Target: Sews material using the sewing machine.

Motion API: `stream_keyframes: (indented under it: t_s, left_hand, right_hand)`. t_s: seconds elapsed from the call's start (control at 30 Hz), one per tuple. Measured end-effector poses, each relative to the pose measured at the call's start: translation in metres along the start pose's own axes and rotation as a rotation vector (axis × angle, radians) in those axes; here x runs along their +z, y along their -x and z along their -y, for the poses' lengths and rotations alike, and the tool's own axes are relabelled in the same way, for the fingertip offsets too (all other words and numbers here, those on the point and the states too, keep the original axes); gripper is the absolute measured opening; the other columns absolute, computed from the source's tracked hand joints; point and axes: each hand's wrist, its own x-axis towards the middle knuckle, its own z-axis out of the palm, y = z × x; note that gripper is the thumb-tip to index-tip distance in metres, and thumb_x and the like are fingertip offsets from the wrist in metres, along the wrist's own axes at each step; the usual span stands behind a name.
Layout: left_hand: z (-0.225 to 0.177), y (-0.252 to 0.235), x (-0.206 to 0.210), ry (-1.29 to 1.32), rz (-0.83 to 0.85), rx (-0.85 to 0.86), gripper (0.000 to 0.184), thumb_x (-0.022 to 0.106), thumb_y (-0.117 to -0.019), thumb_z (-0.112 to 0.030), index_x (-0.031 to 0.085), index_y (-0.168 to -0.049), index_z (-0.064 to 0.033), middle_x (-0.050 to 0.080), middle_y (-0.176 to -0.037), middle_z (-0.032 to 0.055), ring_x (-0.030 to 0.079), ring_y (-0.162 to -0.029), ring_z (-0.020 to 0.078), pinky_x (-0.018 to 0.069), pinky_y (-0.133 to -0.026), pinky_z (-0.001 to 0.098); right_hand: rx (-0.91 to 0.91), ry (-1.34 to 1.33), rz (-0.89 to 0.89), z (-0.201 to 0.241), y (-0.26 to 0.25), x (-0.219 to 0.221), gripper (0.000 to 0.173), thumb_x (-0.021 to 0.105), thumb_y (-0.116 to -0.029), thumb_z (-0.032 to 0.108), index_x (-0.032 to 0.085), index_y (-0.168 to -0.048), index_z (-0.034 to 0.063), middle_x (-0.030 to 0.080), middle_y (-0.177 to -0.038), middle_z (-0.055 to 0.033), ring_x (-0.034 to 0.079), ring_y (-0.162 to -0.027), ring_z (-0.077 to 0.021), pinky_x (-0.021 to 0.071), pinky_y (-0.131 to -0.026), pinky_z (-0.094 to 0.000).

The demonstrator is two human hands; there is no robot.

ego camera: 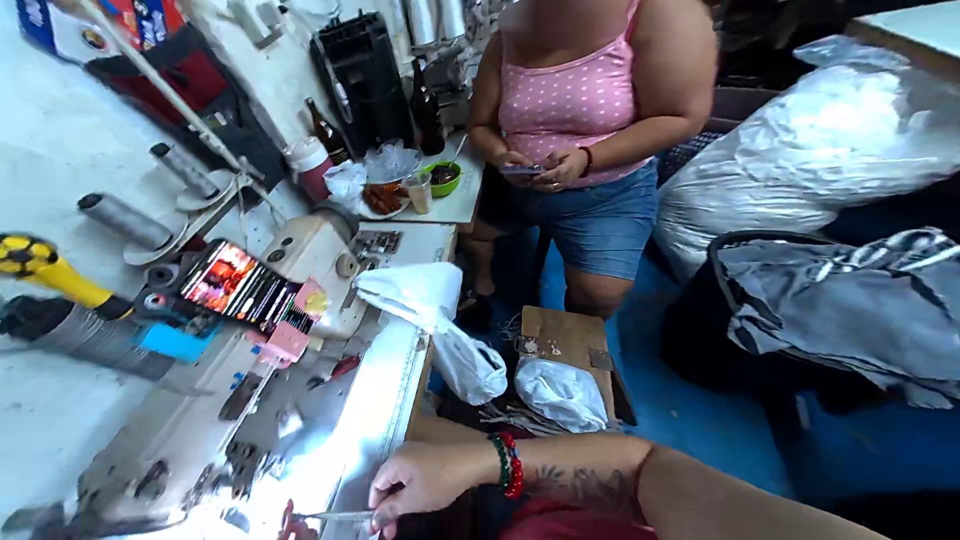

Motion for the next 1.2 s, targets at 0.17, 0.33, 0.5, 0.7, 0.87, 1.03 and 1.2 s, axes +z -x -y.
stream_keyframes:
  t_s: [0.17, 0.33, 0.5, 0.7, 0.87, 1.03, 1.2]
  left_hand:
    - [-0.022, 0.023, -0.044, -0.177, -0.257, 0.048, 0.019, 0.047, -0.103, -0.002, 0.066, -0.102, -0.0066, 0.074, -0.087, -0.0024, 0.071, -0.08, 0.0061, 0.0596, -0.078, 0.0235]
    - [-0.05, 0.01, -0.082, -0.876, -0.273, 0.176, 0.012, 0.069, -0.0966, -0.01, 0.072, -0.102, 0.0001, 0.07, -0.088, 0.0012, 0.063, -0.077, 0.0044, 0.0546, -0.076, 0.0248]
    - [-0.041, -0.015, -0.1, -1.203, -0.289, 0.285, 0.017, 0.067, -0.0994, -0.014, 0.073, -0.102, 0.0013, 0.072, -0.097, 0.0166, 0.07, -0.091, 0.0263, 0.0564, -0.088, 0.0485]
    - [-0.019, -0.034, -0.098, -1.049, -0.322, 0.412, 0.025, 0.078, -0.0899, -0.013, 0.066, -0.11, -0.0034, 0.067, -0.096, 0.0133, 0.064, -0.084, 0.0234, 0.0548, -0.076, 0.0432]
    - [-0.015, -0.037, -0.101, -1.149, -0.429, 0.455, 0.032, 0.083, -0.0845, -0.017, 0.063, -0.108, -0.0088, 0.064, -0.104, 0.0129, 0.062, -0.092, 0.0287, 0.0503, -0.083, 0.054]
    - [-0.014, -0.038, -0.107, -1.583, -0.324, 0.572, 0.024, 0.062, -0.1004, -0.034, 0.078, -0.103, -0.0156, 0.069, -0.122, 0.0049, 0.06, -0.117, 0.0256, 0.0377, -0.106, 0.0557]
    - [-0.022, -0.023, -0.109, -1.779, -0.102, 0.435, 0.067, 0.048, -0.0953, -0.064, 0.063, -0.141, -0.0172, 0.06, -0.147, 0.0009, 0.052, -0.137, 0.0247, 0.0231, -0.117, 0.0636]
  right_hand:
    - [0.021, -0.105, 0.279, -0.026, 0.007, 0.031, 0.027, 0.056, -0.1057, 0.016, 0.073, -0.11, -0.0048, 0.075, -0.099, -0.0136, 0.066, -0.074, -0.0135, 0.0542, -0.069, -0.0315]
    - [0.165, -0.114, 0.548, -0.072, -0.007, 0.069, 0.029, 0.056, -0.1059, 0.021, 0.073, -0.112, -0.0018, 0.072, -0.09, -0.0112, 0.065, -0.074, -0.0121, 0.0554, -0.074, -0.0325]
    - [0.527, 0.022, 0.564, -0.099, -0.026, 0.095, 0.033, 0.055, -0.1067, 0.026, 0.068, -0.128, 0.0057, 0.072, -0.107, -0.0133, 0.066, -0.092, -0.0194, 0.0528, -0.087, -0.0415]
    - [0.437, -0.009, 0.411, -0.12, -0.034, 0.095, 0.029, 0.059, -0.105, 0.023, 0.07, -0.122, 0.0018, 0.072, -0.105, -0.011, 0.065, -0.09, -0.0115, 0.0541, -0.087, -0.0335]
    - [0.472, -0.066, 0.395, -0.138, -0.028, 0.101, 0.028, 0.059, -0.1051, 0.024, 0.071, -0.119, 0.0029, 0.072, -0.1, -0.0067, 0.063, -0.084, -0.0077, 0.0542, -0.082, -0.0301]
    - [0.498, 0.287, 0.605, -0.124, -0.026, 0.1, 0.042, 0.056, -0.1052, 0.041, 0.069, -0.129, 0.0096, 0.071, -0.118, -0.0149, 0.067, -0.111, -0.0267, 0.0507, -0.101, -0.0518]
    - [0.224, 0.275, 0.874, -0.026, -0.046, 0.034, 0.036, 0.055, -0.1062, 0.036, 0.075, -0.112, 0.0074, 0.076, -0.094, -0.0086, 0.073, -0.084, -0.0208, 0.06, -0.081, -0.0461]
